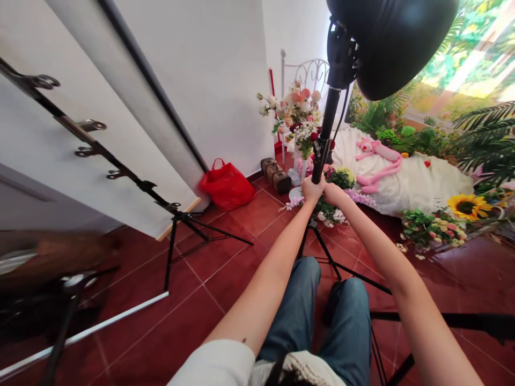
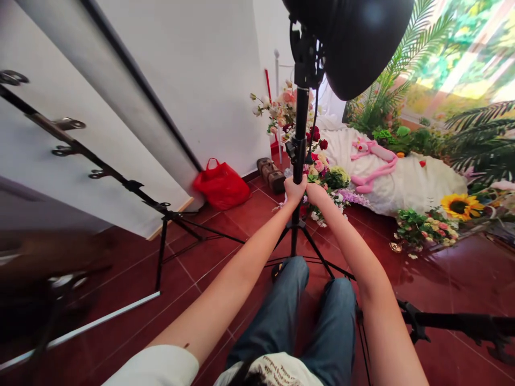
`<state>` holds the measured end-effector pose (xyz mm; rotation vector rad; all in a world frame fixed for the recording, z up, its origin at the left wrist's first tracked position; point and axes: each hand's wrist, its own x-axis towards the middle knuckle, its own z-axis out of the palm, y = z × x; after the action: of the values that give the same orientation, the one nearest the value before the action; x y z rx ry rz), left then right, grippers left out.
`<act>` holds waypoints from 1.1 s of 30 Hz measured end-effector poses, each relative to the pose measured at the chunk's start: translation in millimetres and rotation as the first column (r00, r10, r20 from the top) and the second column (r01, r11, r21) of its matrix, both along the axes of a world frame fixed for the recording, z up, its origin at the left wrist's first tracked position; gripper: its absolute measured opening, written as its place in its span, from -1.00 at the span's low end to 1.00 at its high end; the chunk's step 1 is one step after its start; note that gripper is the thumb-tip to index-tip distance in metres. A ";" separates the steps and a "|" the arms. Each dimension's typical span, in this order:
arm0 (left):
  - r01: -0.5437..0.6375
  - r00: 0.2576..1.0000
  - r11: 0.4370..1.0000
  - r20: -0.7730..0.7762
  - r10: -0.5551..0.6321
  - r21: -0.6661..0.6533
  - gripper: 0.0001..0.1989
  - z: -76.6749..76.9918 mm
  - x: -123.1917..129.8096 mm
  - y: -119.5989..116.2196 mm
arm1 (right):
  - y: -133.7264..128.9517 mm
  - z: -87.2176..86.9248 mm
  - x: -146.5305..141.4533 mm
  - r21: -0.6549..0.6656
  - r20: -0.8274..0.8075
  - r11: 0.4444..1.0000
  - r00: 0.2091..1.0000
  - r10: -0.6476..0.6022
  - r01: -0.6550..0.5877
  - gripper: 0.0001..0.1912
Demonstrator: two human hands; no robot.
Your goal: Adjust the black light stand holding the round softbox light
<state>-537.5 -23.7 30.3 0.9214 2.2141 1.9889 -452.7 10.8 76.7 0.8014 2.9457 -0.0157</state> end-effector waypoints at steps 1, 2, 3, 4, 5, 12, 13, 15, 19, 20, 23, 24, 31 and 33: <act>-0.006 1.000 1.000 0.000 0.006 -0.001 -0.71 0.2 0.7 -0.2 | 3.8 2.8 -3.0 0.018 0.039 1.000 0.999 0.012 -0.013 -0.63; -0.010 1.000 1.000 0.001 0.010 -0.002 -0.72 0.4 1.3 -0.4 | 7.8 6.0 -5.5 0.039 0.068 0.999 0.997 0.022 -0.024 -0.67; -0.013 1.000 1.000 0.002 0.013 -0.005 -0.73 0.5 1.8 -0.6 | 11.9 9.6 -7.6 0.061 0.091 0.997 0.995 0.030 -0.036 -0.70; -0.013 1.000 1.000 0.004 0.013 -0.009 -0.74 0.6 2.1 -0.7 | 15.8 13.5 -9.7 0.082 0.113 0.996 0.993 0.037 -0.046 -0.71; -0.012 1.000 1.000 0.007 0.012 -0.013 -0.74 0.7 2.3 -0.8 | 19.5 17.5 -11.8 0.097 0.132 0.994 0.990 0.044 -0.057 -0.71; -0.006 1.000 0.998 0.026 0.008 -0.056 -0.76 1.6 2.0 -1.5 | 38.4 29.7 -28.7 0.061 0.184 0.991 0.977 0.106 -0.119 -0.56; -0.007 1.000 0.998 0.028 0.009 -0.064 -0.76 1.4 1.7 -1.2 | 40.5 28.1 -30.2 0.061 0.172 0.989 0.977 0.124 -0.136 -0.54; -0.008 0.999 0.997 0.032 0.010 -0.075 -0.74 0.9 0.9 -0.2 | 44.1 23.8 -32.0 0.073 0.134 0.984 0.979 0.150 -0.161 -0.48; 0.001 0.999 0.998 0.035 0.001 -0.060 -0.74 0.4 -0.1 0.8 | 47.1 14.3 -26.6 0.125 0.074 0.980 0.986 0.147 -0.155 -0.45; 0.004 0.999 0.999 0.035 -0.002 -0.053 -0.74 0.9 0.1 0.5 | 47.1 11.2 -22.3 0.145 0.064 0.976 0.986 0.155 -0.162 -0.49; 0.003 0.999 0.999 0.032 -0.002 -0.040 -0.75 3.5 2.0 -1.5 | 45.2 -2.2 -2.4 0.189 0.051 0.964 0.982 0.180 -0.186 -0.74; -0.001 1.000 0.999 0.031 0.002 -0.039 -0.76 4.4 2.7 -2.0 | 44.1 -7.8 5.3 0.180 0.051 0.967 0.983 0.176 -0.182 -0.80; -0.007 0.999 1.000 0.036 0.008 -0.018 -0.77 4.7 2.8 -1.4 | 44.7 -23.1 18.3 0.023 -0.202 0.999 0.979 0.035 -0.031 -0.39; 0.005 0.999 1.000 0.035 -0.005 -0.013 -0.78 4.1 2.1 -1.6 | 48.6 -16.2 8.7 0.031 -0.162 0.997 0.984 0.075 -0.071 -0.47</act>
<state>-535.4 -25.2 34.4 0.8832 2.2025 1.9698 -444.0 59.4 60.5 0.7279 3.1333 -0.0414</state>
